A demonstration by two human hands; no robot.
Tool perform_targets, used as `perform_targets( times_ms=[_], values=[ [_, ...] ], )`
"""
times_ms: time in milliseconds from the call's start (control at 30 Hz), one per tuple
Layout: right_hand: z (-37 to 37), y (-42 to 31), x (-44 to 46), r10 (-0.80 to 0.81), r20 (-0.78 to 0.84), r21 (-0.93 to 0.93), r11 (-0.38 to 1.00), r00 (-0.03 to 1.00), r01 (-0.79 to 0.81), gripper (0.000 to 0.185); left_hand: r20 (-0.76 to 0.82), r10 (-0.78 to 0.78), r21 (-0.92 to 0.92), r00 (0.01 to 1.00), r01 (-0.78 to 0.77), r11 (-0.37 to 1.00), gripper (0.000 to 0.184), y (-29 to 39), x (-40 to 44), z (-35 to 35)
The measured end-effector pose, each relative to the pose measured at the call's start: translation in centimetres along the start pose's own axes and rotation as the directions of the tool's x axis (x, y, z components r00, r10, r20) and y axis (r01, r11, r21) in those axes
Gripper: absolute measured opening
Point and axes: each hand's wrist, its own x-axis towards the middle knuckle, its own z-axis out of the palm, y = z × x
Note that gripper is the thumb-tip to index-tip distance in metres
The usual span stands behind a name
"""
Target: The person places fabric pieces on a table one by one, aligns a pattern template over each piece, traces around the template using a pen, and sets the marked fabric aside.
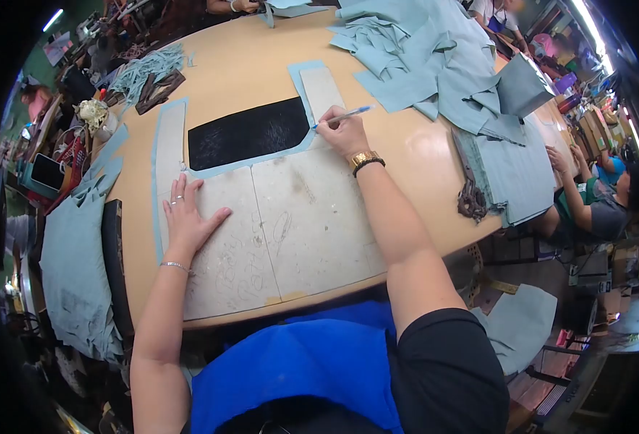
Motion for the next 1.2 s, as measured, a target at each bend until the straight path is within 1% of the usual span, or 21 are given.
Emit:
perform_targets(
  times_ms=[233,433,533,633,733,833,933,967,1033,1067,1133,1167,1200],
  values=[
    [0.1,0.4,0.0,-0.044,0.005,-0.057,0.997,0.999,0.044,0.013,-0.019,0.005,-0.010,1.000,-0.005,1.000,0.083,0.0,-0.1,0.2],
    [0.1,-0.3,-0.2,-0.010,0.019,-0.020,1.000,1.000,0.011,0.010,0.002,-0.011,-0.004,1.000,0.011,1.000,0.083,0.2,-0.1,-0.1],
    [-0.1,-0.5,-0.2,-0.028,0.023,-0.070,0.997,0.999,0.029,0.010,0.006,-0.017,-0.002,1.000,0.017,1.000,0.084,0.2,-0.1,-0.2],
    [0.1,-0.4,-0.3,-0.022,0.027,-0.018,1.000,0.999,0.023,0.010,-0.004,-0.009,-0.005,1.000,0.009,1.000,0.084,0.1,-0.1,-0.1],
    [0.1,0.0,0.0,-0.065,0.030,-0.047,0.997,0.997,0.066,0.010,0.000,-0.012,-0.006,1.000,0.012,1.000,0.084,0.1,0.0,-0.1],
    [0.1,0.0,-0.1,-0.033,0.034,-0.002,0.999,0.999,0.033,0.010,-0.003,-0.013,-0.010,1.000,0.013,1.000,0.085,0.1,0.0,-0.2],
    [-0.2,0.3,0.2,-0.032,0.062,-0.044,0.998,0.998,0.035,0.011,0.012,-0.015,0.011,1.000,0.015,1.000,0.086,0.3,0.0,-0.4],
    [-0.4,0.4,0.2,0.050,0.021,0.060,0.997,0.999,-0.051,0.011,0.017,-0.017,0.008,1.000,0.017,1.000,0.085,0.3,0.1,-0.6],
    [-1.1,-0.3,-0.4,0.222,-0.030,0.279,0.938,0.975,-0.205,0.014,0.028,-0.018,0.006,0.999,0.018,1.000,0.084,0.2,0.0,-0.5],
    [-2.2,-0.9,-1.5,0.218,-0.042,0.364,0.912,0.975,-0.189,0.018,0.032,-0.014,-0.003,0.999,0.014,1.000,0.083,0.4,-0.3,-0.6],
    [-4.4,-1.1,-4.3,0.097,-0.164,0.121,0.990,0.982,-0.078,0.019,0.039,-0.009,-0.025,0.999,0.010,1.000,0.081,1.0,-1.3,-0.5],
    [-6.0,-1.4,-6.0,0.096,-0.135,-0.166,0.979,0.986,-0.118,0.021,0.071,0.011,-0.099,0.997,-0.004,0.995,0.078,0.9,-1.8,-0.2],
    [-7.5,-2.0,-7.7,0.106,-0.107,-0.440,0.887,0.989,-0.142,0.022,0.104,0.031,-0.173,0.994,-0.012,0.985,0.076,0.8,-2.4,0.2]
  ],
)
